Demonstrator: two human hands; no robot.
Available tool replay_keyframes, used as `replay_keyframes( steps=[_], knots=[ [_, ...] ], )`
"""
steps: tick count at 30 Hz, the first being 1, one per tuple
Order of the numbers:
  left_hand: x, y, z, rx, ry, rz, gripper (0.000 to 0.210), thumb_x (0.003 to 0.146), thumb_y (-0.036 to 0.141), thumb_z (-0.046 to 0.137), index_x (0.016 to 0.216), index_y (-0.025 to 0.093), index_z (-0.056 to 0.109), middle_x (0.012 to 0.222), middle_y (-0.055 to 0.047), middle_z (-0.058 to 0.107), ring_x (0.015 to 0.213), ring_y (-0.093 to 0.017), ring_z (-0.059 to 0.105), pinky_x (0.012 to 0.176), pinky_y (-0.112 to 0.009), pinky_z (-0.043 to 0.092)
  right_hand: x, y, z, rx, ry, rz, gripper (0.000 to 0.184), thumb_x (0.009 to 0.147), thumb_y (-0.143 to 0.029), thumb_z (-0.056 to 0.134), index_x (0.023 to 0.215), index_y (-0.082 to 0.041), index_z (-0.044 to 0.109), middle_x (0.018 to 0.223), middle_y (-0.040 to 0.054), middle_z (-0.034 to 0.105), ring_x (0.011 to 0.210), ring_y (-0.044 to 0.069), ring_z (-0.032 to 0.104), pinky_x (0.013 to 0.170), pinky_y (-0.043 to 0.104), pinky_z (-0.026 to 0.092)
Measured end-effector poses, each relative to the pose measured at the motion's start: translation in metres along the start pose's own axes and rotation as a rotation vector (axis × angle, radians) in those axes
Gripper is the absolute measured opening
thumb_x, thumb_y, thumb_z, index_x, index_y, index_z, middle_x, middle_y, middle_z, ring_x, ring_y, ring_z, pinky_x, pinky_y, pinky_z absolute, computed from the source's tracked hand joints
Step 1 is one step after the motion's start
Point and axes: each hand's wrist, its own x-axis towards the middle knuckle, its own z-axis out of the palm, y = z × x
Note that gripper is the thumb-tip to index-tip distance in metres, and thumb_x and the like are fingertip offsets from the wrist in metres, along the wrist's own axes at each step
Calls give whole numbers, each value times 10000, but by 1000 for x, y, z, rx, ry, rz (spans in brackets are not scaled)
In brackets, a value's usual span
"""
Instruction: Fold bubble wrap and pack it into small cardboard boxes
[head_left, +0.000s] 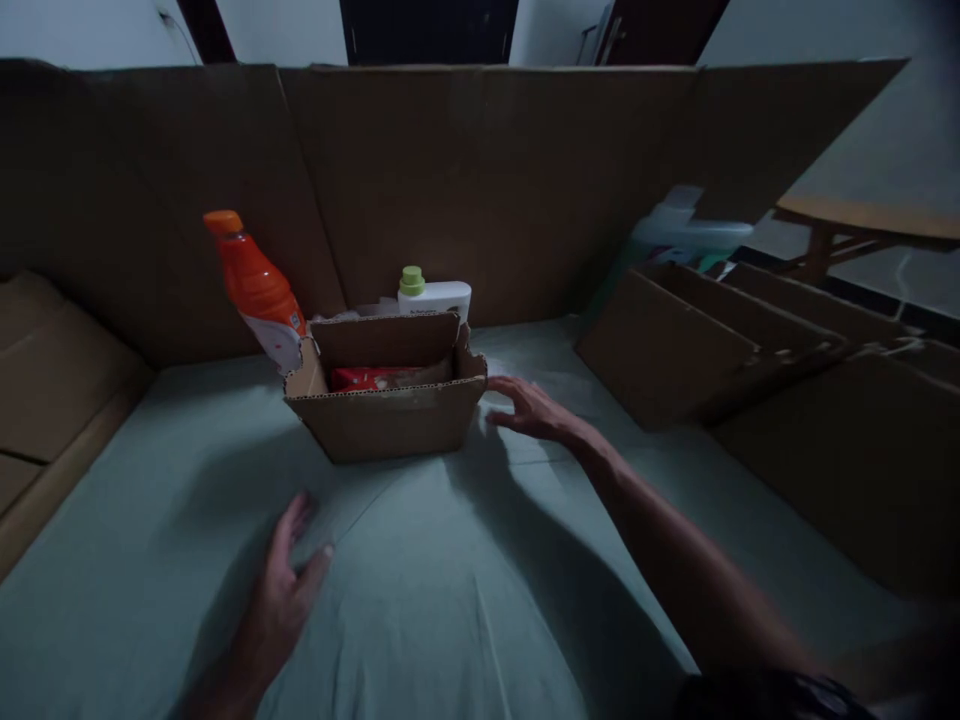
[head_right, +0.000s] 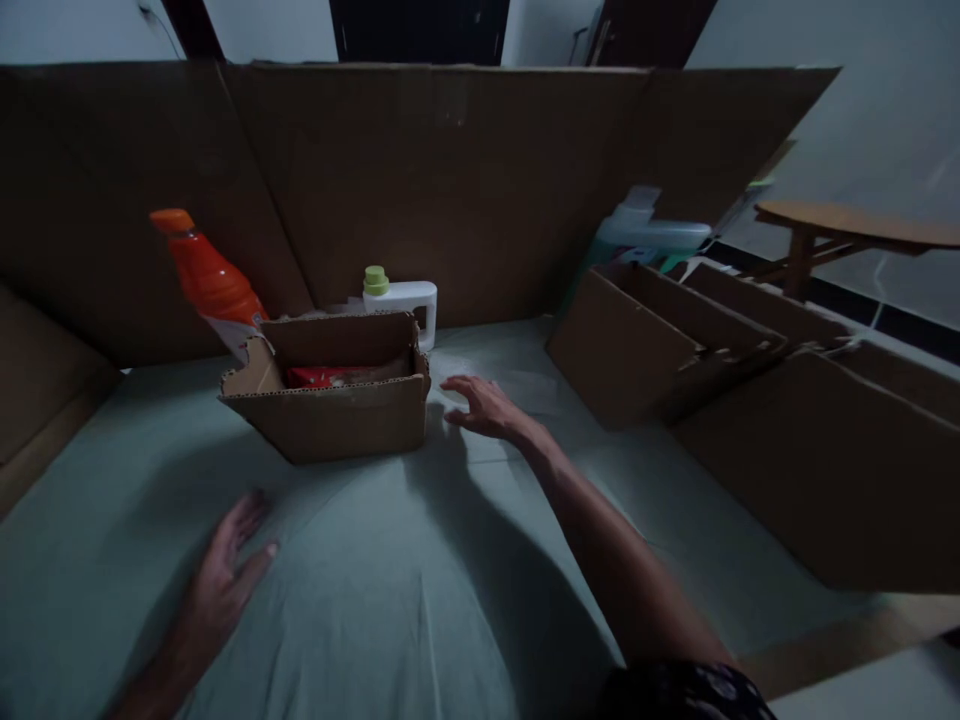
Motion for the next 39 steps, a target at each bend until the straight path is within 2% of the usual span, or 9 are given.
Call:
replay_keyframes(
  steps=[5, 9, 12, 17, 23, 28, 32, 36, 39],
  knots=[
    [-66, -12, -17, 90, -41, 64, 518, 841, 553, 619, 1229, 215, 677, 1440, -133, 588, 1342, -334, 547, 1143, -505, 448, 49, 8, -15, -110, 79, 284, 411, 1011, -290, 521, 1392, -139, 557, 1404, 185, 588, 1306, 304, 549, 1085, 490, 433],
    [-93, -7, -17, 25, -10, 21, 503, 853, 598, 598, 1165, 221, 716, 1297, -122, 690, 1190, -293, 668, 1032, -405, 555, 63, 21, -13, -135, 39, 360, 346, 974, -380, 628, 1237, -155, 632, 1255, 103, 646, 1113, 239, 642, 959, 457, 542],
    [-100, -4, -17, 8, 25, 0, 509, 843, 624, 606, 1133, 225, 728, 1203, -113, 735, 1126, -283, 702, 1004, -384, 571, 51, 34, -8, -157, 24, 342, 314, 978, -387, 624, 1191, -158, 647, 1205, 83, 659, 1063, 218, 653, 928, 434, 557],
    [-95, 5, -8, 7, -21, 51, 477, 848, 596, 621, 1107, 215, 743, 1145, -103, 755, 1071, -259, 723, 925, -324, 601, 26, 49, -13, -182, 63, 310, 375, 980, -372, 621, 1299, -177, 596, 1302, 101, 617, 1135, 237, 628, 969, 464, 540],
    [-95, 25, 14, 18, -63, 269, 391, 884, 540, 588, 1051, 240, 775, 1143, -111, 753, 1085, -258, 713, 983, -351, 581, 33, 40, -16, -243, 70, 368, 373, 978, -378, 625, 1281, -161, 602, 1274, 104, 624, 1094, 230, 642, 926, 448, 562],
    [-102, 14, 9, 22, -52, 203, 398, 878, 543, 598, 1070, 240, 769, 1136, -104, 755, 1051, -253, 728, 933, -331, 603, 33, 32, -20, -265, 39, 358, 351, 975, -393, 628, 1232, -154, 625, 1233, 96, 641, 1057, 214, 650, 912, 429, 564],
    [-97, 14, 2, 49, -67, 213, 342, 896, 476, 592, 1072, 235, 759, 1119, -84, 761, 1021, -236, 736, 911, -314, 608, -2, 14, -36, -270, 90, 292, 212, 980, -276, 570, 1103, -139, 675, 1040, 96, 722, 994, 234, 674, 923, 392, 492],
    [-86, 42, 6, 225, -122, 476, 312, 917, 342, 554, 1148, 225, 727, 1160, -91, 743, 1057, -235, 721, 937, -347, 599, -73, -19, -40, -292, 198, 146, 338, 919, -194, 563, 1252, -160, 615, 1104, 118, 736, 1068, 261, 648, 995, 369, 377],
    [-82, 74, 22, 348, -58, 708, 449, 915, 256, 571, 1363, 240, 586, 1361, -118, 635, 1249, -260, 626, 1049, -411, 535, -129, -53, -28, -344, 357, -132, 252, 942, -208, 551, 1177, -182, 636, 1012, 97, 738, 951, 244, 627, 943, 367, 370]
  ],
)
